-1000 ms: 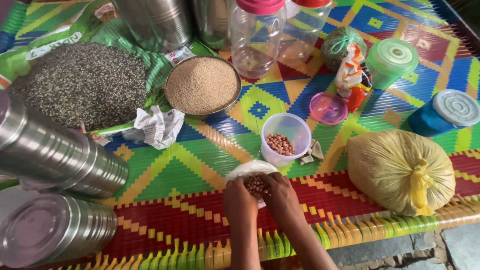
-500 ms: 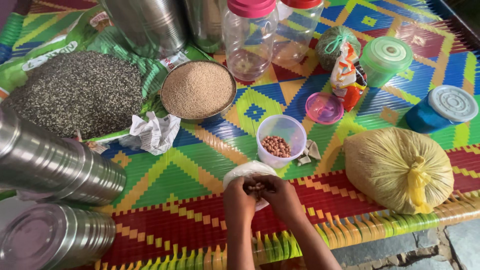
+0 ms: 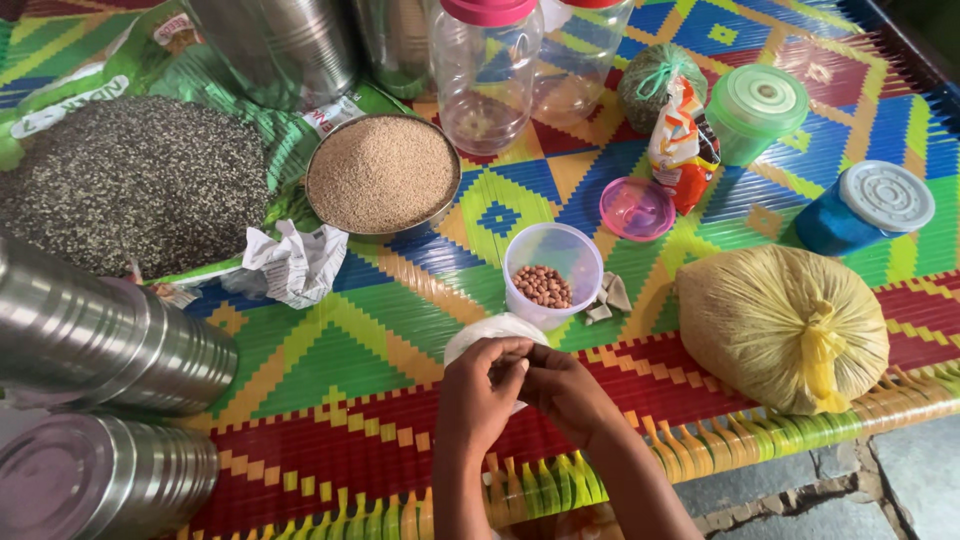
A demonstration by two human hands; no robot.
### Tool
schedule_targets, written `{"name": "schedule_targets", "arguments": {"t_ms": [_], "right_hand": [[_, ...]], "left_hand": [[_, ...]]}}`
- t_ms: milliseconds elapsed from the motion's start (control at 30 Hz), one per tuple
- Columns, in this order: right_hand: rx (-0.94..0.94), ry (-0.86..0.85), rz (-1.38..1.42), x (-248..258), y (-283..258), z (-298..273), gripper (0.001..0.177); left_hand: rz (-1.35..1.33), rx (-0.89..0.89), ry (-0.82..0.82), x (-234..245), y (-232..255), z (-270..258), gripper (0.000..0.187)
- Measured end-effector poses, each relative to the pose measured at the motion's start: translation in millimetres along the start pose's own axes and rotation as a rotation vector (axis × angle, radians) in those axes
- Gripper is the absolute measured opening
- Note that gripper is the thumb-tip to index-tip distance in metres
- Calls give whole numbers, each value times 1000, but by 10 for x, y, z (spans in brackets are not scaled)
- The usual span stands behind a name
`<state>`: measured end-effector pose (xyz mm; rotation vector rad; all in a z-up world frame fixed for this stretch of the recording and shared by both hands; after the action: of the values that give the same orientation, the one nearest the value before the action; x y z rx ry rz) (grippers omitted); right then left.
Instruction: The person sorts peanuts by hand from a small white paper bag into a clear plastic container. They repeatedly pick up peanuts, inspect them, and place them into the container. Finally, they place a pink lid on the container.
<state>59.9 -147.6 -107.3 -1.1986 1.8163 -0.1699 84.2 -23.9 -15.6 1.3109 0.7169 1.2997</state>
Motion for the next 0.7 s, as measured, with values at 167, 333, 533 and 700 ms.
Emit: {"name": "schedule_targets", "arguments": {"t_ms": [167, 333, 533, 700], "right_hand": [[-8, -137, 56, -105, -64, -40, 46], [-32, -137, 174, -165, -58, -108, 42], [9, -179, 372, -343, -181, -273, 26], [302, -175, 339, -404, -839, -697, 29]], "left_hand": [[-108, -22, 123, 43, -57, -3, 24], [-80, 29, 409, 360, -151, -33, 25], [-107, 109, 605, 548, -219, -119, 28], [-199, 115, 602, 530, -160, -54, 25]]}}
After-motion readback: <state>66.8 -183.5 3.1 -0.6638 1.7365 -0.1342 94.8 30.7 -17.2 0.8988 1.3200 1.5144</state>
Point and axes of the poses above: each hand's wrist, its own z-axis towards the middle knuckle, its own x-axis out of the back of the hand, y = z × x, the point moved 8 cm from there along z, towards the middle knuckle, and after that the axes turned 15 degrees about -x, right-handed, at the moved point
